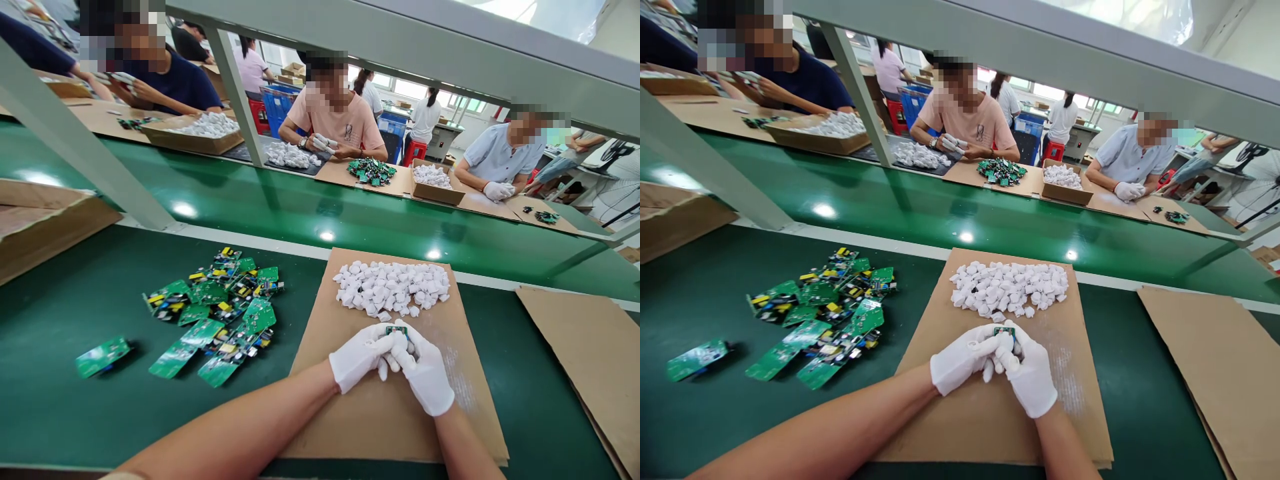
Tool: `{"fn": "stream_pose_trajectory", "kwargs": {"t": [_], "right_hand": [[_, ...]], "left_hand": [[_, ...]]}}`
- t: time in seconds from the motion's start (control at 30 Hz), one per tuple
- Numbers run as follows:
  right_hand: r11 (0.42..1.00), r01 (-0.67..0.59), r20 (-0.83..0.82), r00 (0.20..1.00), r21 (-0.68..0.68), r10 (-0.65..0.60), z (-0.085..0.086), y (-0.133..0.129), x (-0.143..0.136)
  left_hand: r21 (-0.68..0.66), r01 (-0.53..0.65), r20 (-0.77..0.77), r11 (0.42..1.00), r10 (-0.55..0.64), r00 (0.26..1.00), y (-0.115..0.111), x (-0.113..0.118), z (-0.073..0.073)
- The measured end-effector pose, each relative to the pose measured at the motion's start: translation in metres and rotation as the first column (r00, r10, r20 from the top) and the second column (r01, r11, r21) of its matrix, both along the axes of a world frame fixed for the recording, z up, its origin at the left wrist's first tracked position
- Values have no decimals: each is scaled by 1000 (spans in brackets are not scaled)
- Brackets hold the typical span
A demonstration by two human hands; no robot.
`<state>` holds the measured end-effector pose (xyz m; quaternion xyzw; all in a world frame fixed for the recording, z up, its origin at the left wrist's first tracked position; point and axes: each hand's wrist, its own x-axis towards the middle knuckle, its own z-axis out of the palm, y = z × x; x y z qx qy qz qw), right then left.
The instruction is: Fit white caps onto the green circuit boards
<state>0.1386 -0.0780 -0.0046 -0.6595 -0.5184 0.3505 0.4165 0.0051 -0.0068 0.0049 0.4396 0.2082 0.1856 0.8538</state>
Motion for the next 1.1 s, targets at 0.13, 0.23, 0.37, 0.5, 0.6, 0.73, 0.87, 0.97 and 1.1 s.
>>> {"fn": "stream_pose_trajectory", "kwargs": {"t": [0.13, 0.23, 0.37, 0.5, 0.6, 0.73, 0.87, 0.97, 1.1], "right_hand": [[998, -36, -106, 994, 44, 41, -1, 1, 5], [999, 48, -116, 992, 5, -47, 1, 3, 5], [999, 38, -170, 985, 1, -37, 2, 2, 6], [1000, 29, -170, 985, 8, -27, 1, 2, 8], [998, 62, -100, 993, 4, -61, -1, 3, 5], [998, -5, -160, 987, 57, 14, 0, 1, 5], [995, 33, -161, 987, 99, -17, 4, -4, 6], [992, 48, -200, 979, 116, -24, 5, -5, 6], [992, 49, -68, 997, 120, -42, 2, -2, 3]], "left_hand": [[31, 0, 3, 1000, 0, 1000, 0, -1, -2], [94, 0, 6, 996, 0, 1000, -1, -1, -3], [153, 1, 15, 988, -3, 1000, -3, -1, -1], [145, 0, 34, 989, -5, 999, -3, -1, -2], [144, -21, 17, 989, 18, 1000, -2, 0, -4], [148, -53, 15, 988, 51, 999, -2, 0, -5], [143, -50, 24, 988, 47, 999, -3, -7, -1], [180, -129, 22, 975, 128, 992, 9, -15, 10], [419, -183, -77, 890, 235, 969, 71, -17, 26]]}}
